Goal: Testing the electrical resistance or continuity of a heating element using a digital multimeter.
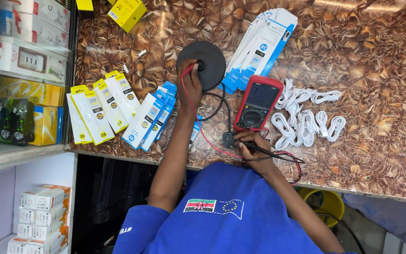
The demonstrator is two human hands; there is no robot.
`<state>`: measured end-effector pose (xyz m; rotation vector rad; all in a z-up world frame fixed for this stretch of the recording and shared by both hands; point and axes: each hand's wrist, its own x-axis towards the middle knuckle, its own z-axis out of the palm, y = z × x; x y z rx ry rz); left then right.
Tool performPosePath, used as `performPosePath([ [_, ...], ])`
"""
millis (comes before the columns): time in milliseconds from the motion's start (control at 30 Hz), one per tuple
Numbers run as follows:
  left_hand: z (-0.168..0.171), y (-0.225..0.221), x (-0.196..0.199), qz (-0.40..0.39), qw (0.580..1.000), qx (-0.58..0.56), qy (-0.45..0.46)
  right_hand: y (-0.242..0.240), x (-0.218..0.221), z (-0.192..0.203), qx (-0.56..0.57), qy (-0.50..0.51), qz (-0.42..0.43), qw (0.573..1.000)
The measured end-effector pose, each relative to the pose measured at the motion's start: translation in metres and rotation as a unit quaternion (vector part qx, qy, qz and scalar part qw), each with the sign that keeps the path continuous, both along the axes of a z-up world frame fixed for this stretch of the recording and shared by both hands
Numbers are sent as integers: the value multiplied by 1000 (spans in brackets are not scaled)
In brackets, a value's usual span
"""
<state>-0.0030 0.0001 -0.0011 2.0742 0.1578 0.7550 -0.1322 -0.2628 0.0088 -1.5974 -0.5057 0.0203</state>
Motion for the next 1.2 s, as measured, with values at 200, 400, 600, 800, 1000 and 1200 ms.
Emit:
performPosePath([
  [200,2,-2,1,5,1000,-26,12,0,-2,5,-4,3,0,1000],
  [400,-2,-1,2,-1,999,-28,20,2,2,9,-39,-24,-4,999],
  [600,1,-1,1,5,1000,-22,14,3,-1,10,-42,-18,-4,999],
  [800,2,-2,1,9,1000,-4,16,3,0,10,-52,-21,-6,998],
  [1000,-2,-1,3,6,1000,-9,3,2,2,13,-60,-26,-5,998],
  [1200,1,-1,1,4,1000,-3,0,1,0,7,-54,-20,-9,998],
])
